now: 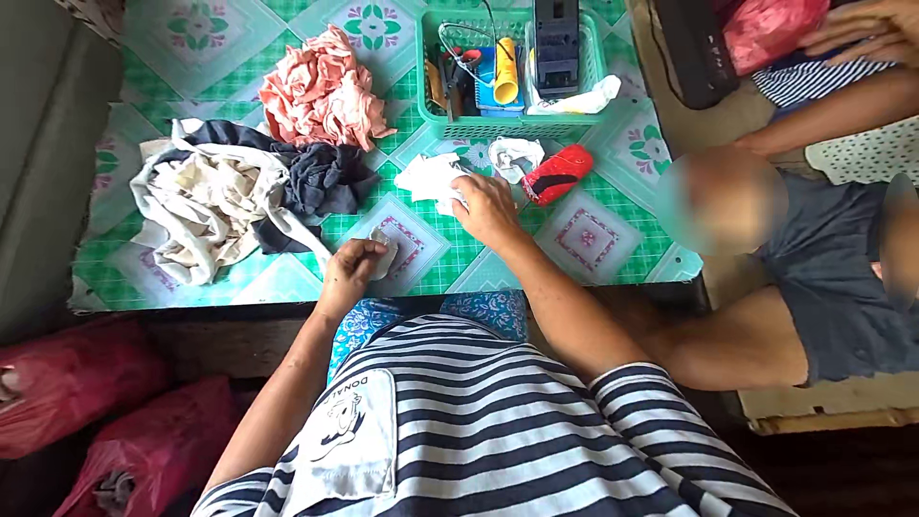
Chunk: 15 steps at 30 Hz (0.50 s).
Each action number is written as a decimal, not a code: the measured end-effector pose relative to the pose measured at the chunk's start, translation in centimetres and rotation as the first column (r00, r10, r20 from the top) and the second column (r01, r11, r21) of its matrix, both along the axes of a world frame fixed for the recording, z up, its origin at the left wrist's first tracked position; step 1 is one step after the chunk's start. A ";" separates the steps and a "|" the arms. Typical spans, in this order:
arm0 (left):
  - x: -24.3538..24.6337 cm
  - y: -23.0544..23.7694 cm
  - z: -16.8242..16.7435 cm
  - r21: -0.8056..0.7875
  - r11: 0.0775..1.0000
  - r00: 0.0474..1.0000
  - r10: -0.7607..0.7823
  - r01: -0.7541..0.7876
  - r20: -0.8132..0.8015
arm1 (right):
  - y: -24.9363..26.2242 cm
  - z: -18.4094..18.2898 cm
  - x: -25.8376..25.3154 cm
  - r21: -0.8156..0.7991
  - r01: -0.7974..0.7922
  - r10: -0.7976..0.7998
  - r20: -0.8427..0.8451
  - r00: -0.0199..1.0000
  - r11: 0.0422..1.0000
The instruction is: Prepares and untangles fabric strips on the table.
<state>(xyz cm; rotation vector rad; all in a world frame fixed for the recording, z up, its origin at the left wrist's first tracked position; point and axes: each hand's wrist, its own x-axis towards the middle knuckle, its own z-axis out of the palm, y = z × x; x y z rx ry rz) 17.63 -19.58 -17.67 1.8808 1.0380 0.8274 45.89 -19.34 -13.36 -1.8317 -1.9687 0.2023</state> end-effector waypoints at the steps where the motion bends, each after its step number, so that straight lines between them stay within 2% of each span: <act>1: 0.0 0.0 0.0 -0.004 1.000 1.000 0.005 -0.005 0.016 | 0.5 0.2 -0.4 -0.001 -0.019 0.019 0.015 1.000 1.000; 4: 0.0 0.0 -0.3 -0.013 1.000 0.999 0.005 -0.005 0.046 | 2.2 0.4 -2.0 0.000 -0.086 0.085 0.077 0.993 0.996; 7: -0.3 0.0 -0.4 -0.023 1.000 0.996 0.002 0.000 0.089 | 3.5 0.2 -3.4 -0.076 -0.126 0.136 0.136 0.981 0.989; 10: -0.6 -0.2 0.0 -0.105 0.994 0.987 0.032 -0.016 0.158 | 4.1 -0.8 -3.9 -0.092 -0.117 0.132 0.184 0.974 0.989; 12: -0.7 -0.3 0.1 -0.150 0.989 0.976 0.049 -0.017 0.213 | 4.3 -1.3 -3.7 -0.054 -0.103 0.110 0.135 0.985 0.993; 15: -0.9 -0.5 0.3 -0.188 0.982 0.971 0.051 -0.006 0.232 | 3.9 -0.3 -2.8 -0.006 -0.033 0.033 -0.058 0.998 0.999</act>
